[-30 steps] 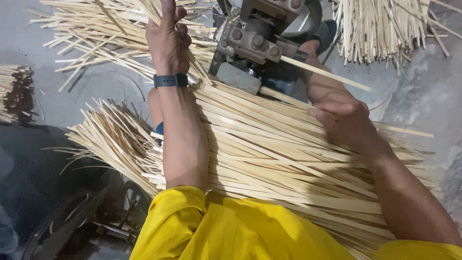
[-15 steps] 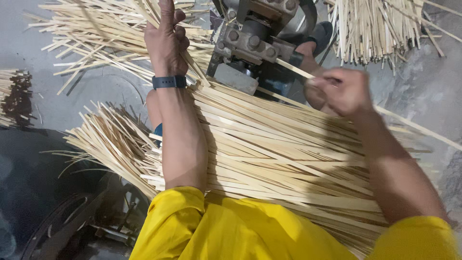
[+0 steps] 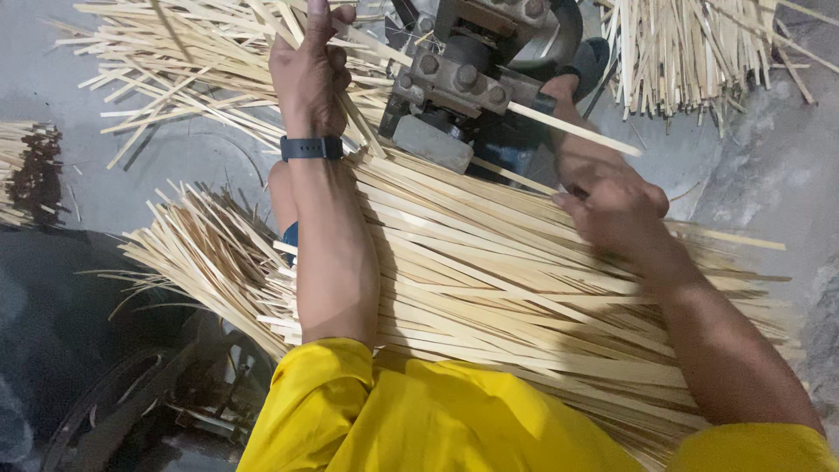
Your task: The person sits on the floor in front of a bamboo slat-splitting machine, feeding bamboo strips one at a time through the machine's rollers by hand. Each processed strip is pulled out and laid onto a growing pile of finished slats beside them.
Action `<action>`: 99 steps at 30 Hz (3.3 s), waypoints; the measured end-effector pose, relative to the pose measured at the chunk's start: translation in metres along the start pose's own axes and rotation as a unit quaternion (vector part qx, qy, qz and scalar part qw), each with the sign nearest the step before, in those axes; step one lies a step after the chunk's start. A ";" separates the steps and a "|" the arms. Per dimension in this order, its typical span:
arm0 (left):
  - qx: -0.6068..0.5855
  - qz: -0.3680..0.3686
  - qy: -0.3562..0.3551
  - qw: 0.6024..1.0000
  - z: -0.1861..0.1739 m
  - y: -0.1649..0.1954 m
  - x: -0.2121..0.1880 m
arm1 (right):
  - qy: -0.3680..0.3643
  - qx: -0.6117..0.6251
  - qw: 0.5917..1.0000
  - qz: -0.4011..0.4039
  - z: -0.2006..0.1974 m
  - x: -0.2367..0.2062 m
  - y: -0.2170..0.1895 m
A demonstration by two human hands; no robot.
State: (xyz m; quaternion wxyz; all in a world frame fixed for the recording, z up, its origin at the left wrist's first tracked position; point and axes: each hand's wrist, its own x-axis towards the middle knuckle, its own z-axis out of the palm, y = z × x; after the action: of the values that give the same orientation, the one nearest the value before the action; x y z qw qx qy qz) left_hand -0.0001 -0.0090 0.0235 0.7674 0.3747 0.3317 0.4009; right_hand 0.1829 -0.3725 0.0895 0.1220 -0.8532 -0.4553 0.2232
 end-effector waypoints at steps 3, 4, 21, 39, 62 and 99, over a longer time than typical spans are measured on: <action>-0.005 0.004 -0.003 1.000 0.000 -0.002 0.000 | -0.006 0.054 0.998 -0.013 -0.003 -0.004 0.025; -0.001 0.006 -0.002 1.000 0.000 -0.003 0.001 | 0.017 0.057 0.996 -0.060 -0.006 -0.006 0.031; -0.119 0.057 0.096 0.987 -0.033 -0.012 0.021 | 0.020 0.078 0.996 -0.042 -0.019 0.036 0.032; -0.015 0.023 0.027 0.999 -0.007 -0.005 0.009 | -0.025 0.048 0.998 -0.009 -0.007 0.001 0.041; -0.050 -0.029 0.056 0.997 -0.021 -0.012 0.017 | 0.020 0.091 0.995 -0.022 -0.052 -0.043 0.028; 0.018 -0.002 0.017 1.000 -0.001 0.002 -0.001 | 0.231 -0.333 0.878 -0.254 -0.026 -0.008 0.001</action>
State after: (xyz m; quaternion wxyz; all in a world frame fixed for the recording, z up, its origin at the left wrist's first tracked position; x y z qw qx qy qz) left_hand -0.0021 -0.0087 0.0251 0.7553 0.3810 0.3532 0.3995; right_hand 0.1927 -0.3797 0.1137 -0.0149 -0.7256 -0.6630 -0.1835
